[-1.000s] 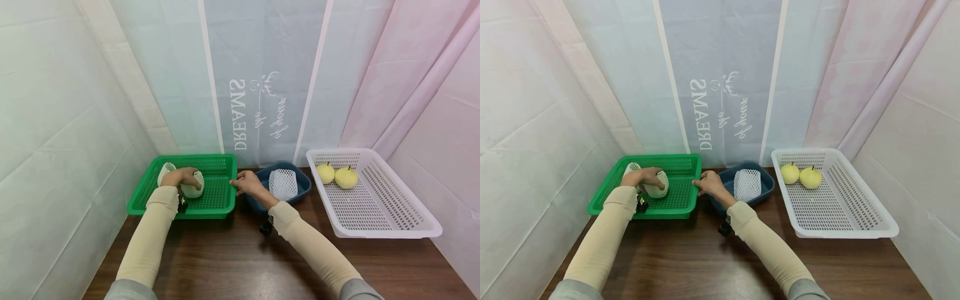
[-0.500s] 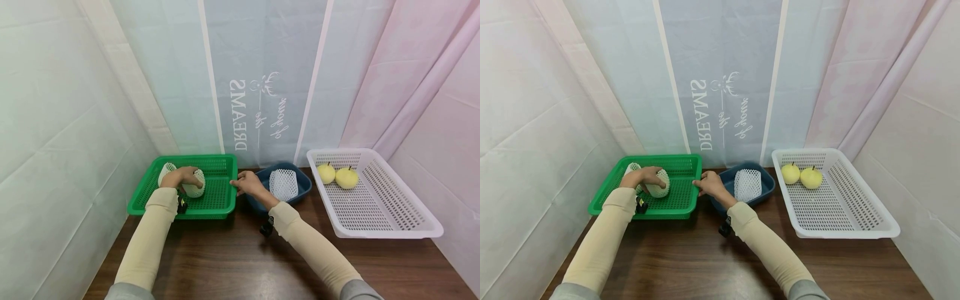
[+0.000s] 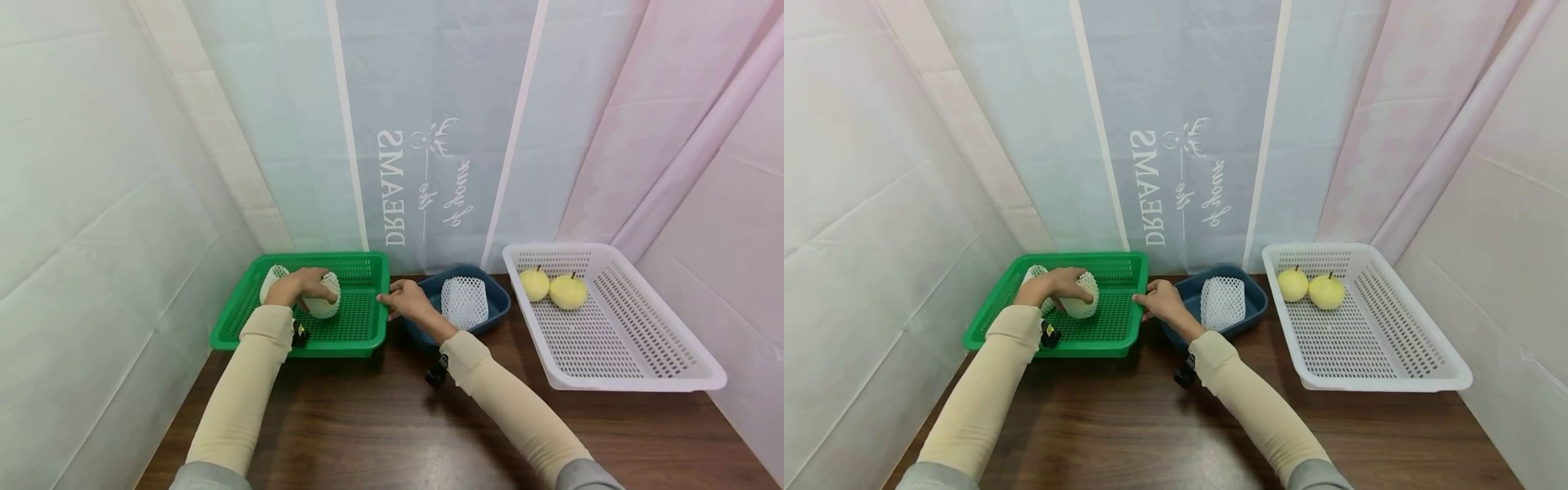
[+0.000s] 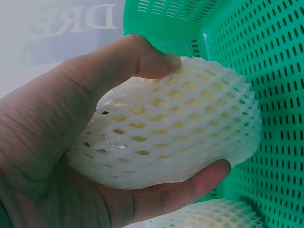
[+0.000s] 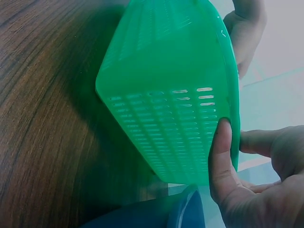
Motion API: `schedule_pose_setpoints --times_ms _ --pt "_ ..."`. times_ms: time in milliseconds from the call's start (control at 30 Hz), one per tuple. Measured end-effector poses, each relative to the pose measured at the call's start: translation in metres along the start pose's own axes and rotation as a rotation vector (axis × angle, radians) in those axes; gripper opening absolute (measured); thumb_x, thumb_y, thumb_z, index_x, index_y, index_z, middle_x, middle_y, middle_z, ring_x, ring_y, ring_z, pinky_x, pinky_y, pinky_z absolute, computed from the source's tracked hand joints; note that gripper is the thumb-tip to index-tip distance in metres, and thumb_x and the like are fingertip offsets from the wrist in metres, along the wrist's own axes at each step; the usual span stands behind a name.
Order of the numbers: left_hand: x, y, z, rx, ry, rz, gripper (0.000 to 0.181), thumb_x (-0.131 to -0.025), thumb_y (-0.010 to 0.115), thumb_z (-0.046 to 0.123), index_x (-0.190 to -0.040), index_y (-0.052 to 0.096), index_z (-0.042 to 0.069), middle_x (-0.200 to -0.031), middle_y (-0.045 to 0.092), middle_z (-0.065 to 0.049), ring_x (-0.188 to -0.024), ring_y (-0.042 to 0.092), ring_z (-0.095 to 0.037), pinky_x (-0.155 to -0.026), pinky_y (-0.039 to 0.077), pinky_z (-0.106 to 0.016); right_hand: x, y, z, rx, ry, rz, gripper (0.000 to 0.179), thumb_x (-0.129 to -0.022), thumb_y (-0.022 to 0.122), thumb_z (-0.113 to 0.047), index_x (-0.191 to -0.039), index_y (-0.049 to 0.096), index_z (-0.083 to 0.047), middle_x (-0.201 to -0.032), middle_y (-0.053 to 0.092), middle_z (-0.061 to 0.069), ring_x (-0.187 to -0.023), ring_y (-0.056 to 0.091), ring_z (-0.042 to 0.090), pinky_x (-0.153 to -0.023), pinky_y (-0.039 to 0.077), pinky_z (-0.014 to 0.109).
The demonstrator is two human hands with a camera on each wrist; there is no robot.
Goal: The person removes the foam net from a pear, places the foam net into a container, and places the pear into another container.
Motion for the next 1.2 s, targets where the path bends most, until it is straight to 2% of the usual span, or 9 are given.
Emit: schedule_pose_setpoints --times_ms 333,500,700,900,1033,1200 --pt "0.002 0.0 0.006 -0.02 0.035 0.01 0.091 -0.099 0.07 0.034 -0.172 0.02 0.012 -0.173 0.021 -0.028 -0.144 0.049 -0.05 -0.089 0.064 -0.051 0.001 0.0 0.001 -0.005 -0.005 0.0 0.041 -0.105 0.07 -0.015 -0.136 0.06 0.009 -0.108 0.077 0.023 -0.071 0.072 0.013 -0.076 0.066 0.041" --pt "0.004 -0.001 0.009 -0.035 0.046 0.02 0.09 -0.099 0.07 0.035 -0.172 0.02 0.012 -0.174 0.021 -0.027 -0.145 0.049 -0.049 -0.089 0.064 -0.052 0.001 -0.001 0.002 0.002 -0.009 -0.001 0.042 -0.105 0.07 -0.016 -0.137 0.059 0.009 -0.109 0.077 0.023 -0.071 0.072 0.014 -0.077 0.065 0.042" --pt "0.004 0.0 0.015 -0.063 0.055 0.033 0.091 -0.099 0.07 0.037 -0.171 0.021 0.011 -0.173 0.022 -0.028 -0.139 0.055 -0.048 -0.078 0.066 -0.045 0.002 -0.001 0.001 0.023 -0.006 0.012 0.045 -0.104 0.072 -0.017 -0.138 0.059 0.009 -0.109 0.077 0.023 -0.069 0.072 0.013 -0.077 0.066 0.042" --pt "0.006 -0.001 0.02 -0.067 0.078 0.025 0.092 -0.099 0.071 0.037 -0.171 0.021 0.008 -0.173 0.023 -0.029 -0.139 0.054 -0.048 -0.074 0.065 -0.042 0.003 -0.001 0.001 0.082 -0.029 0.054 0.045 -0.103 0.074 -0.019 -0.137 0.058 0.006 -0.108 0.076 0.021 -0.069 0.076 0.023 -0.068 0.065 0.037" --pt "0.007 0.0 0.022 -0.046 0.083 0.019 0.091 -0.099 0.071 0.036 -0.171 0.022 0.008 -0.171 0.026 -0.029 -0.138 0.055 -0.047 -0.076 0.066 -0.044 0.004 0.0 0.001 0.145 -0.068 0.069 0.045 -0.103 0.073 -0.02 -0.136 0.057 0.006 -0.109 0.075 0.02 -0.076 0.078 0.031 -0.068 0.065 0.038" --pt "0.011 0.0 0.024 -0.035 0.098 0.03 0.091 -0.099 0.071 0.038 -0.171 0.022 0.009 -0.169 0.031 -0.029 -0.133 0.059 -0.045 -0.075 0.066 -0.042 0.007 0.002 0.001 0.246 -0.13 0.093 0.044 -0.105 0.07 -0.021 -0.137 0.056 0.006 -0.113 0.071 0.02 -0.081 0.078 0.033 -0.068 0.064 0.036"
Point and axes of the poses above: each hand's wrist, its own x-axis away from the middle knuckle, its own y-axis out of the palm, z = x × y, the point moved 1 cm from there along -x, towards the middle knuckle
